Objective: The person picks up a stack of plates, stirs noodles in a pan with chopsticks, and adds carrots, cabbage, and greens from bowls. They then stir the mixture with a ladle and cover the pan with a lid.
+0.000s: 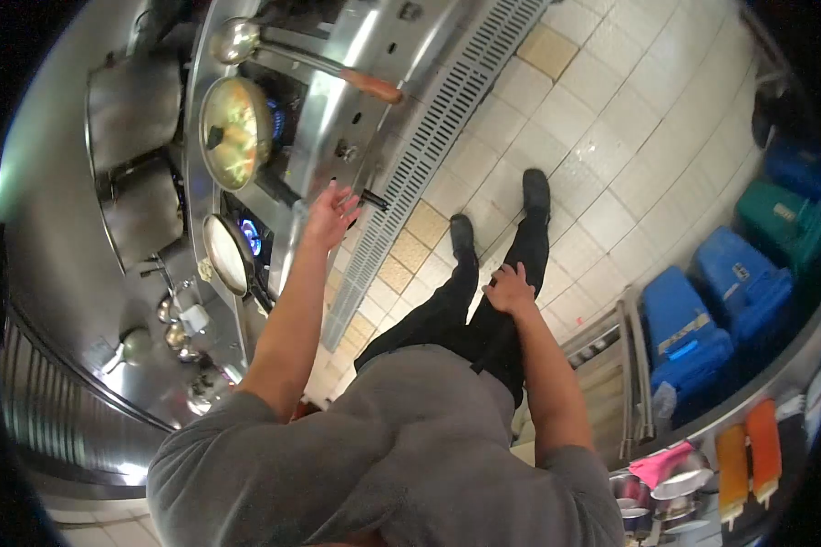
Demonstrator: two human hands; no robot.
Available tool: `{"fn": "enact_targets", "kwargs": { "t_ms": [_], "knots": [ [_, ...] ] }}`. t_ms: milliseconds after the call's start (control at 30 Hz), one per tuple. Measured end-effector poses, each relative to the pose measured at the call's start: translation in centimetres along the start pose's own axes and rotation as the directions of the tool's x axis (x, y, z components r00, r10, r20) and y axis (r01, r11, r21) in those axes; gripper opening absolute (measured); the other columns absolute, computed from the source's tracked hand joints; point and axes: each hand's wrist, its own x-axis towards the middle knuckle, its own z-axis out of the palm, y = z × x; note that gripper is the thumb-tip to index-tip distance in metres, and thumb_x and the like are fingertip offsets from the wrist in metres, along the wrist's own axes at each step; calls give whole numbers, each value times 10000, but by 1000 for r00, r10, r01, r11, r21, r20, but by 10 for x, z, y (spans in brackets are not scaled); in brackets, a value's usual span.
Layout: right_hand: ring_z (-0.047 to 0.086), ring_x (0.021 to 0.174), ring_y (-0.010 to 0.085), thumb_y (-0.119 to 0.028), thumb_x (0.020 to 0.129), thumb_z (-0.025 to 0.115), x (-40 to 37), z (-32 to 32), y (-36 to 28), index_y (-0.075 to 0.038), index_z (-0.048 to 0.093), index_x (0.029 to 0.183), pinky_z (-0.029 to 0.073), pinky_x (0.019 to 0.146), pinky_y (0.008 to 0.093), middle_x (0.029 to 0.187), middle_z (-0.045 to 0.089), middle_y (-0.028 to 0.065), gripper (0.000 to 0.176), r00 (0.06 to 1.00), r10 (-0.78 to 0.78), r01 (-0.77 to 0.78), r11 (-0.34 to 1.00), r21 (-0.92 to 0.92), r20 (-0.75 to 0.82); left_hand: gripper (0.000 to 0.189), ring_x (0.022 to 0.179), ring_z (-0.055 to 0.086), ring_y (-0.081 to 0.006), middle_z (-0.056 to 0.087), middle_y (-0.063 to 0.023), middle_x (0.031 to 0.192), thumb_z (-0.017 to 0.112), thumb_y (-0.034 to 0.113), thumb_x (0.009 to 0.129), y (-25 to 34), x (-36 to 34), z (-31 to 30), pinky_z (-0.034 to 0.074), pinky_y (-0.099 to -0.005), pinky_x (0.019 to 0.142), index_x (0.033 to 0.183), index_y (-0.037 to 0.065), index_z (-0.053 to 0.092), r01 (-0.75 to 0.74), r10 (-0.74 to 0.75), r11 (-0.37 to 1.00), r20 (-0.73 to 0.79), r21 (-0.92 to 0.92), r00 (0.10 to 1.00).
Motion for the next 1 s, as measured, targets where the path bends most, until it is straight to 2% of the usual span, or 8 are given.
{"fn": "enact_targets", "kwargs": {
  "t_ms": [33, 133, 267, 333, 400, 533, 833, 1000],
  "knots": [
    [296, 1477, 372, -393, 898, 644, 0, 7, 7, -144, 523, 1413, 352, 1081, 680, 1519, 454, 114, 585, 999, 2, -1, 1000, 8, -49, 549, 1177, 552, -316, 540, -127, 1300, 636, 490, 961, -1, 3, 2, 475, -521, 989, 1303, 84, 499, 46, -46, 999, 11, 4, 999],
    [207, 1508, 366, -378, 880, 674, 3, 7, 3, -151, 540, 1398, 312, 1094, 709, 1547, 415, 104, 581, 998, 7, 2, 990, 139, -68, 629, 1221, 532, -343, 524, -149, 1323, 624, 549, 947, -5, 16, 5, 462, -535, 1017, 1320, 68, 466, 86, -86, 996, -1, -25, 996],
    [248, 1496, 355, -342, 897, 671, 15, 7, -8, -152, 542, 1392, 301, 1093, 711, 1520, 452, 108, 546, 991, 8, 17, 983, 183, -131, 841, 1251, 508, -351, 512, -182, 1356, 599, 575, 947, -6, 33, 24, 429, -561, 1058, 1490, 17, 281, 46, -44, 999, -87, 23, 995],
    [280, 1482, 342, -329, 910, 657, 21, 6, -12, -141, 546, 1383, 308, 1087, 705, 1486, 492, 97, 522, 992, 32, -4, 976, 220, -125, 843, 1278, 489, -343, 514, -175, 1370, 578, 579, 957, -4, 41, 27, 423, -553, 1064, 1494, -2, 287, 61, -55, 996, -87, 62, 995],
    [315, 1464, 331, -328, 912, 653, 28, 13, -10, -130, 551, 1375, 306, 1087, 705, 1444, 532, 83, 514, 976, 60, -5, 968, 251, -212, 760, 1237, 523, -314, 545, -141, 1341, 552, 575, 972, -6, 50, 24, 437, -538, 1049, 1452, 16, 366, 36, -37, 997, 13, 73, 999],
    [346, 1444, 319, -327, 916, 646, 33, 12, -11, -128, 568, 1355, 290, 1093, 704, 1411, 559, 70, 488, 969, 82, -3, 946, 323, -231, 531, 1123, 587, -250, 611, -80, 1248, 550, 525, 994, 0, 50, 37, 464, -498, 1016, 1265, 68, 549, 1, 5, 996, -67, 89, 998],
    [375, 1429, 313, -328, 926, 640, 35, 3, -5, -121, 593, 1320, 284, 1102, 686, 1367, 593, 96, 447, 968, 107, -26, 943, 331, -228, 409, 1119, 585, -229, 638, -44, 1157, 637, 466, 968, 2, 58, 41, 465, -472, 988, 1145, 97, 619, -19, 23, 999, -149, 29, 989],
    [392, 1418, 315, -323, 923, 645, 33, -1, 2, -115, 611, 1298, 293, 1097, 676, 1357, 597, 107, 430, 971, 118, -50, 950, 307, -207, 413, 1122, 583, -235, 638, -45, 1149, 653, 458, 961, 6, 58, 46, 455, -483, 987, 1167, 104, 602, 4, -5, 1000, -178, -8, 984]
  ]
}}
